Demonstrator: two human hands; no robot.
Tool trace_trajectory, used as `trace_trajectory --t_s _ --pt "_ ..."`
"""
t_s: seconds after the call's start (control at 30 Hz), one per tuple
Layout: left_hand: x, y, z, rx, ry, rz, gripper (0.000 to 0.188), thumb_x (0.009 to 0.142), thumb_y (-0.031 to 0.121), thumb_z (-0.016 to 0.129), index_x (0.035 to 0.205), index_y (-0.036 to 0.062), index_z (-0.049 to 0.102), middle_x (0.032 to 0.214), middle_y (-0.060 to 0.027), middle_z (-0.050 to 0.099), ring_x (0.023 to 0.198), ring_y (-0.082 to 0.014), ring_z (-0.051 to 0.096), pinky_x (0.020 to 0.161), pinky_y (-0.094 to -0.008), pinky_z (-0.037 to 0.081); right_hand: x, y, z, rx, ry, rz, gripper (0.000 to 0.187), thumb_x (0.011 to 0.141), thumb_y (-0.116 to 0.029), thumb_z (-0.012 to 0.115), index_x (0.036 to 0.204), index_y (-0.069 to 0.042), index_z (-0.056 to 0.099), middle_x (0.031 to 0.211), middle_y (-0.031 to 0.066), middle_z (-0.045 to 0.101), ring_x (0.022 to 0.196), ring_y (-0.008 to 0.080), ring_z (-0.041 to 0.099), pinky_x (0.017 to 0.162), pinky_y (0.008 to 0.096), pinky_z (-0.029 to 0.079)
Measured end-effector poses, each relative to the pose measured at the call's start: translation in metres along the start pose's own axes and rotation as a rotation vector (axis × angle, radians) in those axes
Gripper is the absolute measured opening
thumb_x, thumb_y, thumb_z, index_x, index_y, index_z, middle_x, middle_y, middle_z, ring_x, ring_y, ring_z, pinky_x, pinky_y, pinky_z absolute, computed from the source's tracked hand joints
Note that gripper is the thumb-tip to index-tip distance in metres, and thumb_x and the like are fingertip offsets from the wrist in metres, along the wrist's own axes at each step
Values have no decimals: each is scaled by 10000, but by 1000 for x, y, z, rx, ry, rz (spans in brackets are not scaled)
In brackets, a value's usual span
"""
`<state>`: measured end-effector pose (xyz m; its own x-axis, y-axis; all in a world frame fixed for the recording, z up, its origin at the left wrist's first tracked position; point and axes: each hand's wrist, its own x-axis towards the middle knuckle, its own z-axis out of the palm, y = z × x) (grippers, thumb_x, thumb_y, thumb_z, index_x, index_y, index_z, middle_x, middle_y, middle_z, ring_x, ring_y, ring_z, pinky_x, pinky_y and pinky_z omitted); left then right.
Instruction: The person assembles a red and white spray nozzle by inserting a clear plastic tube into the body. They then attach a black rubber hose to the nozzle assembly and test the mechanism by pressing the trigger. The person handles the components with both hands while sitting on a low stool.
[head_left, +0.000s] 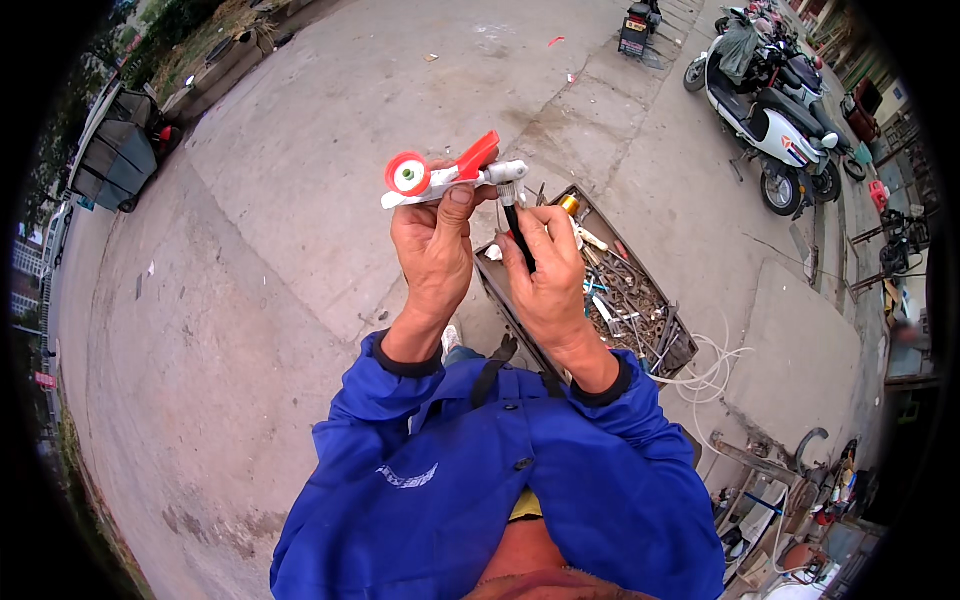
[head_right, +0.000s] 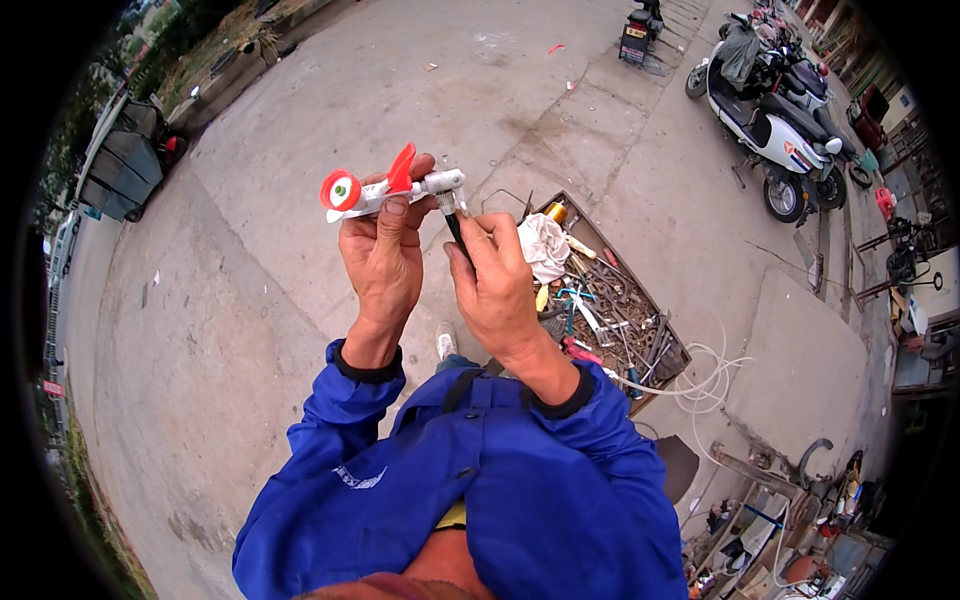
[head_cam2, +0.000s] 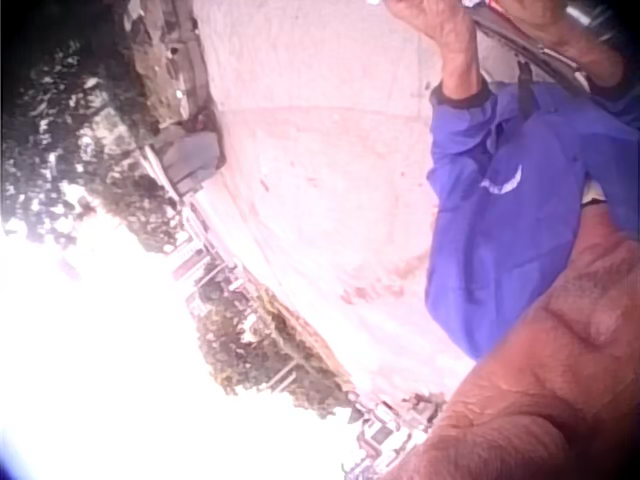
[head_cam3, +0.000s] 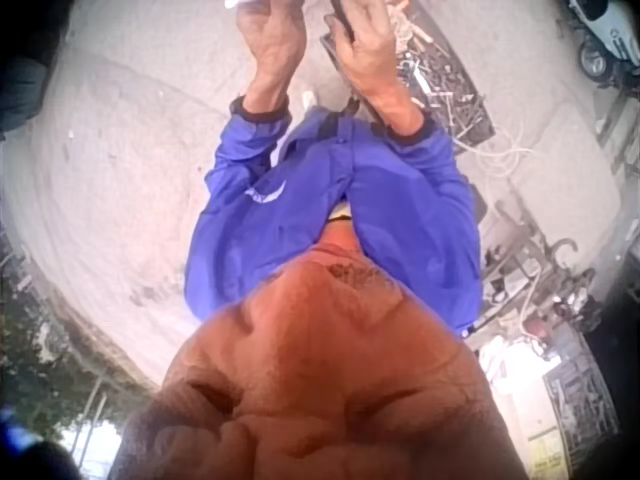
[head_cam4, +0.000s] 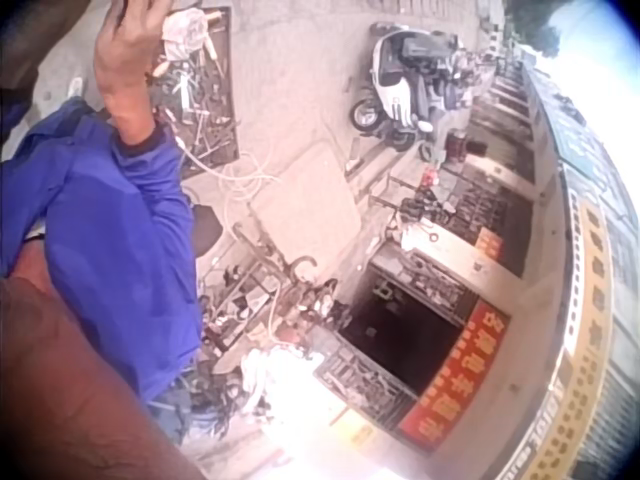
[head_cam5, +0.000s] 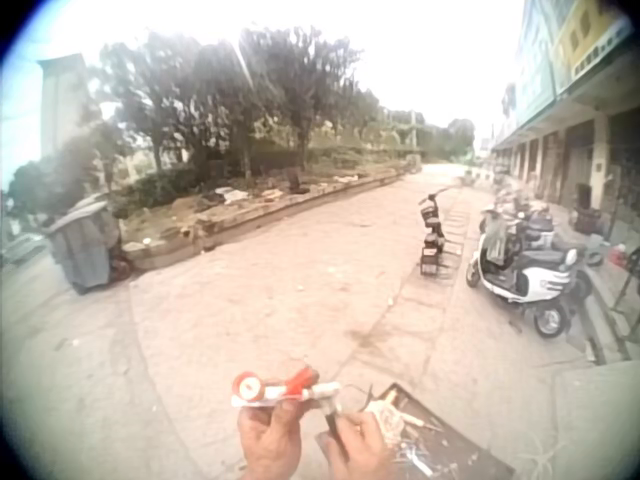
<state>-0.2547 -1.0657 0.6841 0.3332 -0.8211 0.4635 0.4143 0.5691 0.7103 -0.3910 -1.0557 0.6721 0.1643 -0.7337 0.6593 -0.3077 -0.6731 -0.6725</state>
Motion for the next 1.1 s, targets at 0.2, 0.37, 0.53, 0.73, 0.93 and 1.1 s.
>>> trace_trajectory --t_s 0.2,0.37,0.53,0.73,0.93,1.1 --pt "2 0 5 1 -39 -21 299 1080 185 552 1315 1 539 1376 -275 613 1250 -375 640 1012 -450 580 -2 1 1 -56 -29 -31 416 883 28 717 1287 45 619 1066 175 550 837 344 648 666 418 533" --pt "1 -5 1 -70 -91 -93 290 1098 248 511 1293 37 471 1369 -282 601 1204 -426 657 1005 -492 583 -6 4 4 -48 -30 6 354 880 12 719 1221 47 631 1059 184 560 837 367 638 689 438 529" --pt "-3 -7 -4 -89 -101 -133 279 1103 274 500 1269 59 442 1253 -231 644 1179 -420 671 960 -482 606 -7 7 6 104 -84 113 209 881 16 677 1085 45 643 1040 187 573 849 379 640 715 433 518" --pt "-9 -7 8 -92 5 -68 271 1100 258 507 1280 74 426 1227 -200 649 1181 -419 672 922 -451 624 -3 5 2 246 -188 272 129 914 7 574 1018 40 643 961 203 640 838 357 662 725 418 513" --pt "-11 -4 9 -74 5 -86 282 1100 246 507 1309 74 425 1234 -205 652 1186 -420 669 949 -469 609 -7 8 1 304 -225 324 179 984 -116 555 1032 41 628 859 197 654 782 330 658 714 399 502" --pt "-8 -9 2 -74 -6 -11 293 1100 256 510 1322 75 449 1244 -192 658 1171 -402 676 909 -427 614 2 3 -13 599 -339 545 388 1081 -378 534 1064 -3 630 775 31 546 687 133 506 630 298 433"
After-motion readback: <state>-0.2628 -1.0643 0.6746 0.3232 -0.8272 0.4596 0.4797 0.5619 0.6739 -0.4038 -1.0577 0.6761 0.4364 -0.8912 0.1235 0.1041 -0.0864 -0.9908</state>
